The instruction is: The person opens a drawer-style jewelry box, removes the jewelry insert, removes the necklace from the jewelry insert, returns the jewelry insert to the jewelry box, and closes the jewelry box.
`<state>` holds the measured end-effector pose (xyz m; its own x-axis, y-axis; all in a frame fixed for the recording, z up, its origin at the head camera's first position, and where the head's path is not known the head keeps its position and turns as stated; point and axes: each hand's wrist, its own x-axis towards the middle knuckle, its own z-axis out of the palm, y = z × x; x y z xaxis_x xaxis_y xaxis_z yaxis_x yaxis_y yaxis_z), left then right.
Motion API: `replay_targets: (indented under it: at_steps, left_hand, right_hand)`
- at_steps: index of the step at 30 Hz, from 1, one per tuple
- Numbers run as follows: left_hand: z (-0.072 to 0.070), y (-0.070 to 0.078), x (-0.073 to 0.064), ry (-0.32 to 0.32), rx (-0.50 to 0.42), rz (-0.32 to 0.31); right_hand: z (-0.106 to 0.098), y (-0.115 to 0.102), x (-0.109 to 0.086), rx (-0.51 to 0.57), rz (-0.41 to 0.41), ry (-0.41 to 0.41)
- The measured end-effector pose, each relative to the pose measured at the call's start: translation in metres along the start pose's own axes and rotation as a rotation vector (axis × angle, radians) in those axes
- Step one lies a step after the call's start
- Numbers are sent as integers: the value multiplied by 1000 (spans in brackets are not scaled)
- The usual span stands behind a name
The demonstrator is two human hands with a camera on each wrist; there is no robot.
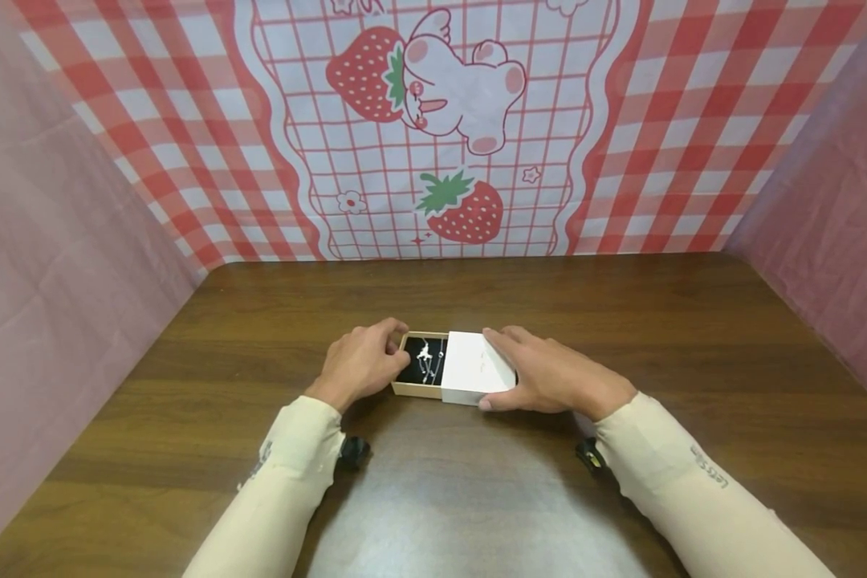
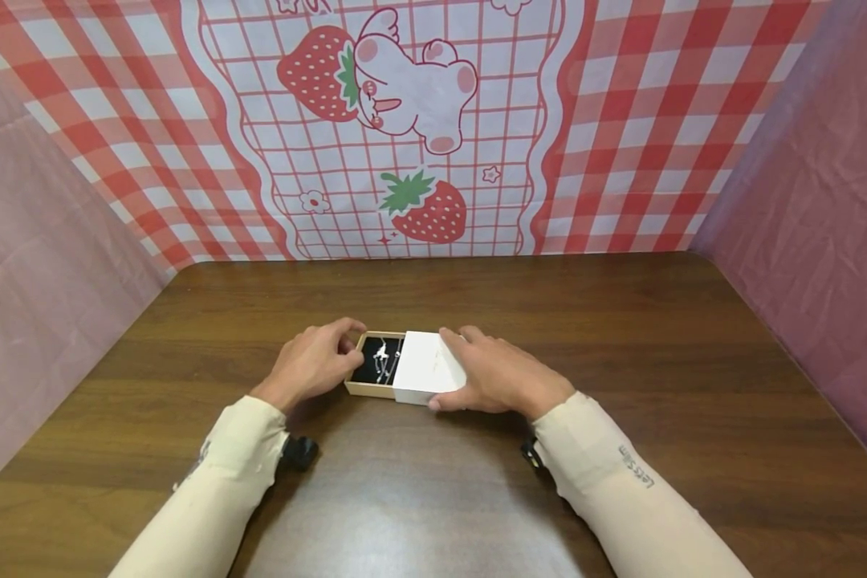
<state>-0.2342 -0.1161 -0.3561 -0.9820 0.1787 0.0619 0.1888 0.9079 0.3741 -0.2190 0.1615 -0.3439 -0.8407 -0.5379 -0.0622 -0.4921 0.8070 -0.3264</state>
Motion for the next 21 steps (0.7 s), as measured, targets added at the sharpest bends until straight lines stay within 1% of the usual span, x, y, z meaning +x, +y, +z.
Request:
replay_targets:
  at_steps: [3, 13, 21]
  left_hand:
    - [0, 0, 0, -3, -3, -1]
    - [-1, -1, -1, -13, -1, -2]
    - [-1, -1, 0, -13, -8, 0]
  right_hand:
    - [0, 0, 0, 2, -6, -5]
    - [0, 0, 1, -5, 28, -12]
    - [0, 1, 1, -19, 10, 7]
